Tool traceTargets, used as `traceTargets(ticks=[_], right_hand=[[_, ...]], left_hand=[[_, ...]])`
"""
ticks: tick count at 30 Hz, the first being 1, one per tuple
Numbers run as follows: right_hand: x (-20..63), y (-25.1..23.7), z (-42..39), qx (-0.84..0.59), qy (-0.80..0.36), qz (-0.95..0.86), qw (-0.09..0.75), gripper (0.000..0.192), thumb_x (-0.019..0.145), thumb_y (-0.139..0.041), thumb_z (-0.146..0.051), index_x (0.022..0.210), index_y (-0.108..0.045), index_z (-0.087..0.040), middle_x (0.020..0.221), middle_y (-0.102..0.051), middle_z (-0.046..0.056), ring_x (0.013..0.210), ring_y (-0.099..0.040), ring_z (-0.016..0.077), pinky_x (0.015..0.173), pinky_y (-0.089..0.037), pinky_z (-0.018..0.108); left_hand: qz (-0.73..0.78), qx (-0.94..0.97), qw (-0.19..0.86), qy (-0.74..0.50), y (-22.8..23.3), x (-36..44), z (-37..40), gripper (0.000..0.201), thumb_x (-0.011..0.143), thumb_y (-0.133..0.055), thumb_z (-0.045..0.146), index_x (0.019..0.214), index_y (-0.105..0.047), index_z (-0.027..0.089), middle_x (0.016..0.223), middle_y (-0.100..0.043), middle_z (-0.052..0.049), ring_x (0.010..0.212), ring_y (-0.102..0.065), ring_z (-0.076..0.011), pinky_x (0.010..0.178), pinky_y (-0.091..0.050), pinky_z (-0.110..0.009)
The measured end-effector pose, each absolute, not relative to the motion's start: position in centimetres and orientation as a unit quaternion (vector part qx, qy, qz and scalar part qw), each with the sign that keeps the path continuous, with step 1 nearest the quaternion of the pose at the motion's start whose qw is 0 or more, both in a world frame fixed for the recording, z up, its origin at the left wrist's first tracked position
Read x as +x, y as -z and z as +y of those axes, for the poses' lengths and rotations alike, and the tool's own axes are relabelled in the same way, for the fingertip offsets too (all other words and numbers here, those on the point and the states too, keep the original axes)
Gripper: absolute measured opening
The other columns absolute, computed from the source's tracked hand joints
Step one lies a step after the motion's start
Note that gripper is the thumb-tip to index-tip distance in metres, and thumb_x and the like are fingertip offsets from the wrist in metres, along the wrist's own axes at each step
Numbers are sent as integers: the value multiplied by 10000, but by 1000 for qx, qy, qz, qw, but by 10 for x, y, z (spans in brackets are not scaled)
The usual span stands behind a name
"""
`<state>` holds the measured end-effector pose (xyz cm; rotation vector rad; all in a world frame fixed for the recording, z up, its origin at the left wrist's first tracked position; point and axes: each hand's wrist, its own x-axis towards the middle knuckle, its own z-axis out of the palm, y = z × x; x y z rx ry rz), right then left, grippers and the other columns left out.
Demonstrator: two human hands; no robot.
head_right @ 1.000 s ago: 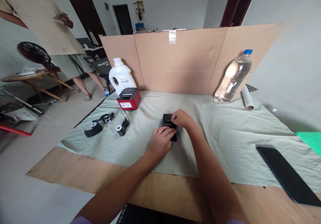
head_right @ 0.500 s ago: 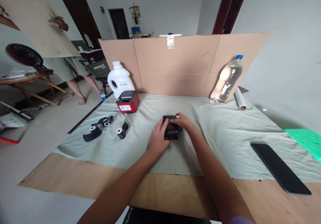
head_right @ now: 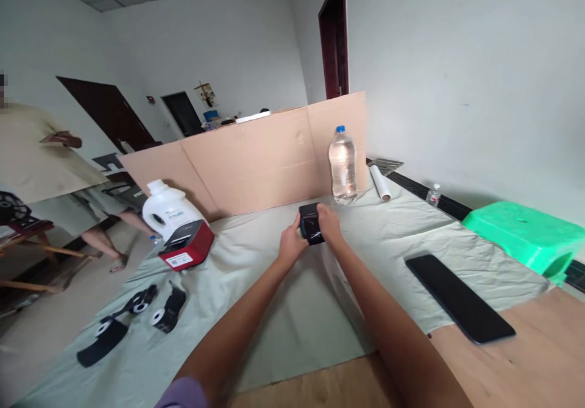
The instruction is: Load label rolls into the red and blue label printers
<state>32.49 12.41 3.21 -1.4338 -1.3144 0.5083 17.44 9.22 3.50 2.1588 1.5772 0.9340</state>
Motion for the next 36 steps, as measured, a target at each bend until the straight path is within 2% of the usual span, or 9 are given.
traceTargets(ticks=[8, 13, 16, 19, 23, 26, 28, 31, 36], right_hand=[[417, 5, 143, -653, -198, -470, 560, 584, 981, -236, -524, 1081, -707, -194, 1174, -711, 137, 1211, -571, 293, 1128, -284, 534], [428, 16, 141, -663, -222, -455, 552, 607, 967, -226, -559, 1122, -670, -176, 1220, -688, 148, 1188, -591, 272, 1103, -360, 464], [433, 10, 138, -671, -234, -454, 538, 598, 955, -256, -558, 1127, -667, -161, 1232, -683, 168, 1187, -600, 289, 1072, -407, 459], [435, 1, 136, -696, -229, -448, 512, 606, 874, -450, -586, 1237, -626, -134, 1319, -634, 203, 1264, -557, 343, 1091, -394, 503], [420, -15, 132, -732, -80, -502, 454, 703, 771, -623, -521, 1307, -573, -69, 1324, -605, 272, 1279, -535, 414, 1092, -371, 576], [372, -27, 123, -641, 29, -605, 472, 644, 802, -611, -476, 1323, -564, -99, 1362, -584, 248, 1312, -507, 398, 1108, -356, 588], [314, -31, 116, -560, 11, -670, 488, 594, 832, -595, -466, 1325, -568, -136, 1353, -601, 210, 1293, -532, 361, 1113, -374, 562], [197, -24, 115, -466, -114, -727, 490, 549, 849, -603, -451, 1333, -570, -193, 1345, -621, 162, 1265, -570, 316, 1118, -401, 531], [11, -4, 144, -383, -377, -710, 454, 736, 758, -741, -415, 1427, -511, -212, 1478, -527, 140, 1377, -483, 340, 1167, -355, 544]], left_hand=[[547, 791, 126, -245, 3, 281, 141, 879, 737, -712, 294, 1540, -388, 141, 1148, -724, -164, 1150, -619, -324, 982, -408, -397], [535, 803, 128, -230, 1, 285, 135, 902, 738, -719, 353, 1552, -369, 183, 1251, -694, -147, 1265, -540, -322, 1041, -357, -422], [541, 796, 154, -225, -7, 270, 125, 858, 758, -707, 469, 1531, -408, 247, 1362, -646, -108, 1396, -415, -327, 1088, -326, -457], [560, 779, 141, -243, -18, 228, 112, 728, 826, -642, 479, 1499, -457, 273, 1388, -634, -84, 1440, -366, -306, 1119, -303, -488], [606, 733, 59, -303, -41, 122, 94, 601, 866, -621, 382, 1449, -526, 274, 1419, -611, -85, 1445, -373, -291, 1156, -279, -494], [659, 644, -11, -387, -66, 16, 91, 573, 872, -620, 334, 1434, -539, 256, 1465, -568, -93, 1448, -378, -310, 1179, -269, -519], [699, 544, -47, -462, -82, -57, 95, 587, 861, -630, 305, 1432, -533, 207, 1504, -521, -117, 1442, -387, -321, 1186, -288, -506], [733, 392, 27, -555, -95, -147, 107, 629, 828, -662, 269, 1418, -518, 108, 1432, -574, -177, 1340, -513, -325, 1132, -390, -474], [647, 312, 226, -658, -81, -220, 122, 398, 756, -679, 168, 1150, -689, 115, 1048, -753, -112, 1110, -665, -279, 969, -531, -390]])
